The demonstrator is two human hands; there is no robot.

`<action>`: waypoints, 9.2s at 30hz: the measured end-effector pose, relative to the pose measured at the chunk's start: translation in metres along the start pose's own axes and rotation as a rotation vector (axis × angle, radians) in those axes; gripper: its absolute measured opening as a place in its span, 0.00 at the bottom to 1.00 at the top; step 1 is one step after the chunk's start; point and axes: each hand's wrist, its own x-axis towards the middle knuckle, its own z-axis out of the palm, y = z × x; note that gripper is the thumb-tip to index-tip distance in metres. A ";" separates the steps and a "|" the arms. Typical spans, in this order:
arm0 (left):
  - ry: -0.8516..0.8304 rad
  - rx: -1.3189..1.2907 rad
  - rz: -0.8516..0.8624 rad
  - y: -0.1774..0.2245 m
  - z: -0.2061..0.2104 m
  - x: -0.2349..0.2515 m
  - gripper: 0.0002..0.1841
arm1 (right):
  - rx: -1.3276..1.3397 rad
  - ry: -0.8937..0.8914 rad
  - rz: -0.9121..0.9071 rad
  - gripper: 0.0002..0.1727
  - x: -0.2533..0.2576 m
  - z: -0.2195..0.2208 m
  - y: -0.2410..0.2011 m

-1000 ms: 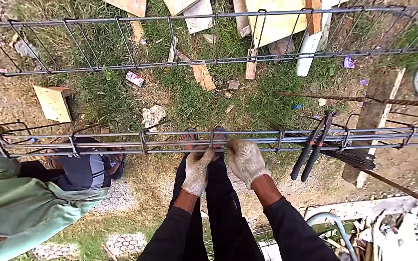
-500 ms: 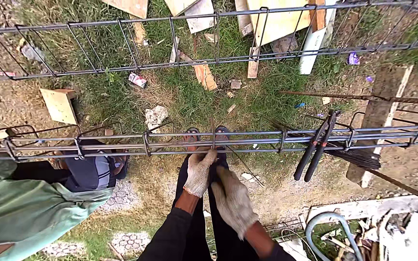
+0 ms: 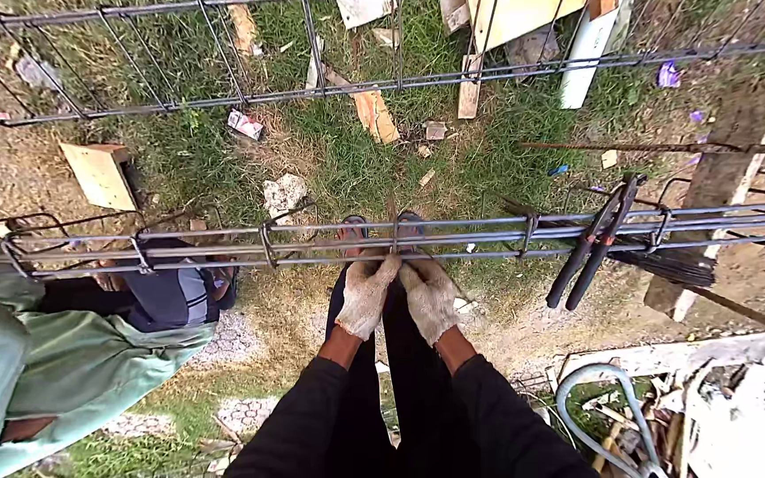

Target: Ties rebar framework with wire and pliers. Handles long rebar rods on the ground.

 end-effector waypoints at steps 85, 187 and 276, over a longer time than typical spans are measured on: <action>0.115 0.128 -0.216 0.029 0.015 -0.013 0.22 | -0.167 0.056 -0.273 0.10 0.002 -0.003 0.006; -0.244 -0.068 -0.108 0.017 -0.031 -0.016 0.11 | -0.129 -0.066 -0.340 0.09 -0.014 -0.024 -0.009; 0.043 0.682 0.089 0.024 -0.001 -0.028 0.08 | 0.077 -0.108 -0.054 0.12 -0.026 -0.011 0.024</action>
